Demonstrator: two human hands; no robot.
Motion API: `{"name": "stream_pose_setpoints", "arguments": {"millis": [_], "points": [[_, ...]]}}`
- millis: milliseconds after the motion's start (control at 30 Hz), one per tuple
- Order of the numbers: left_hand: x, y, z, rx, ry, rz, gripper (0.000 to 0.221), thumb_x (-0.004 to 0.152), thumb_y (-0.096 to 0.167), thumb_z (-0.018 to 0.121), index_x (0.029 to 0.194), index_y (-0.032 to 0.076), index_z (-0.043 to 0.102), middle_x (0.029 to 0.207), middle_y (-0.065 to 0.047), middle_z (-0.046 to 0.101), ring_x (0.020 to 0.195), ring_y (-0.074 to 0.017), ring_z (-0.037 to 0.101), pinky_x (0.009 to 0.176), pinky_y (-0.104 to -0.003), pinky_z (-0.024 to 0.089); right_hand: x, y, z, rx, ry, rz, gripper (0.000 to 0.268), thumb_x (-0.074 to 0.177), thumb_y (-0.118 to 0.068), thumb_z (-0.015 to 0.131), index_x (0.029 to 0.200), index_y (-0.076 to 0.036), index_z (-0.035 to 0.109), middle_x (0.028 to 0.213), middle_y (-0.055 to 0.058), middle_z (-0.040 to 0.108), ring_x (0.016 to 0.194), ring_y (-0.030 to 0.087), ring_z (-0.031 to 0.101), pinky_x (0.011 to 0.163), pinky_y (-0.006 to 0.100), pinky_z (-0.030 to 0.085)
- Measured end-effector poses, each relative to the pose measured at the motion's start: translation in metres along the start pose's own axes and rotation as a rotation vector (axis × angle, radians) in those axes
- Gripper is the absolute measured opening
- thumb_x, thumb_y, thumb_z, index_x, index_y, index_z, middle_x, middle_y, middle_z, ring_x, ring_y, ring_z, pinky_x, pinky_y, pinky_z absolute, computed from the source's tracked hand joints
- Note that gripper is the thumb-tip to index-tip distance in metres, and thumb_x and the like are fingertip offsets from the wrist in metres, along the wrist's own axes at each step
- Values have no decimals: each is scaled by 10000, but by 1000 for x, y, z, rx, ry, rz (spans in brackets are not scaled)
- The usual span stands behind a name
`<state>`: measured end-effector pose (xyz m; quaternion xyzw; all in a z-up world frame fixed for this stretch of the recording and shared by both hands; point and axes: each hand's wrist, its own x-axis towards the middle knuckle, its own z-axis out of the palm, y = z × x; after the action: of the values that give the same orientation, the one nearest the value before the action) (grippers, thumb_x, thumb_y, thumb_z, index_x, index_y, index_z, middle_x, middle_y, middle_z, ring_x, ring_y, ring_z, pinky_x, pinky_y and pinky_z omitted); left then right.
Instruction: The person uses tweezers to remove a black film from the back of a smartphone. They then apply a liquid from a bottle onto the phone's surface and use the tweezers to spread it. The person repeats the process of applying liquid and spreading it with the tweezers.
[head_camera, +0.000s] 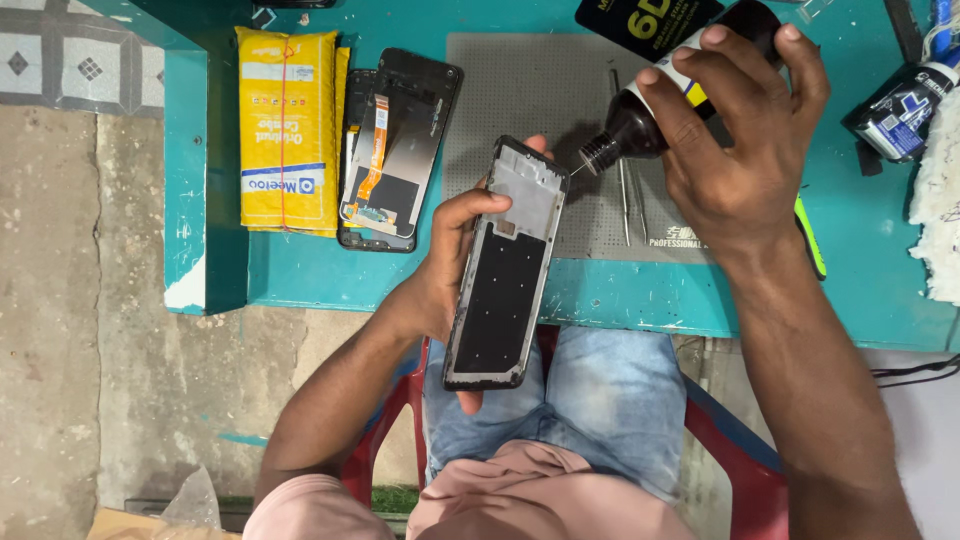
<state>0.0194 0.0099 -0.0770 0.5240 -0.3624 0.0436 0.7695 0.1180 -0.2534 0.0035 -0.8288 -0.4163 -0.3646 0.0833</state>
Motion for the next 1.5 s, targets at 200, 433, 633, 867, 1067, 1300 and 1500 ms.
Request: {"name": "stream_pose_setpoints", "arguments": {"millis": [200,433,633,867,1067,1300,1500], "points": [[-1,3,-2,57,-8,-1,1498,300,620,926,1600,294,256,1715,-251,151,1569,-330,213,1294,-447,230,-1,0,0,-31,-8,-1,364,962,125,782,1233,-117,802,1251,62,685,1330,257,621,1229,504,297],[-4,7,-3,62,-27,-27,1515,293,610,940,1570,268,200,1729,-257,87,1579,-334,194,1304,-436,215,-3,-1,1,-16,2,-13,355,915,80,723,1202,-116,793,1269,59,672,1338,263,614,1227,506,289],[-2,6,-2,73,-30,-7,1570,261,613,927,1613,287,198,1718,-265,85,1576,-340,167,1302,-454,201,-2,-2,1,-57,1,-27,334,959,81,766,1211,-132,816,1248,49,693,1333,247,620,1239,484,279],[-1,5,-3,83,-23,0,1537,282,628,930,1593,296,200,1719,-257,78,1581,-348,173,1310,-464,211,-3,-3,2,-52,15,-43,294,953,46,750,1183,-128,809,1253,48,685,1340,246,616,1245,483,270],[0,1,-4,94,-3,28,1520,281,635,913,1603,306,238,1710,-256,132,1576,-337,190,1307,-464,219,-3,-4,2,-52,26,-60,248,952,7,764,1157,-125,810,1249,46,680,1325,250,621,1233,488,279],[0,0,-4,54,8,25,1461,323,615,929,1592,322,268,1723,-231,127,1580,-316,189,1304,-440,237,-2,-6,0,-40,34,-63,233,958,11,776,1149,-119,809,1245,51,680,1313,256,625,1221,501,293],[-1,1,-4,70,12,20,1455,333,620,924,1595,322,264,1727,-230,123,1583,-312,186,1307,-432,233,-2,-7,1,-54,47,-75,303,946,10,787,1207,-143,808,1225,47,682,1304,250,625,1228,496,288]]}}
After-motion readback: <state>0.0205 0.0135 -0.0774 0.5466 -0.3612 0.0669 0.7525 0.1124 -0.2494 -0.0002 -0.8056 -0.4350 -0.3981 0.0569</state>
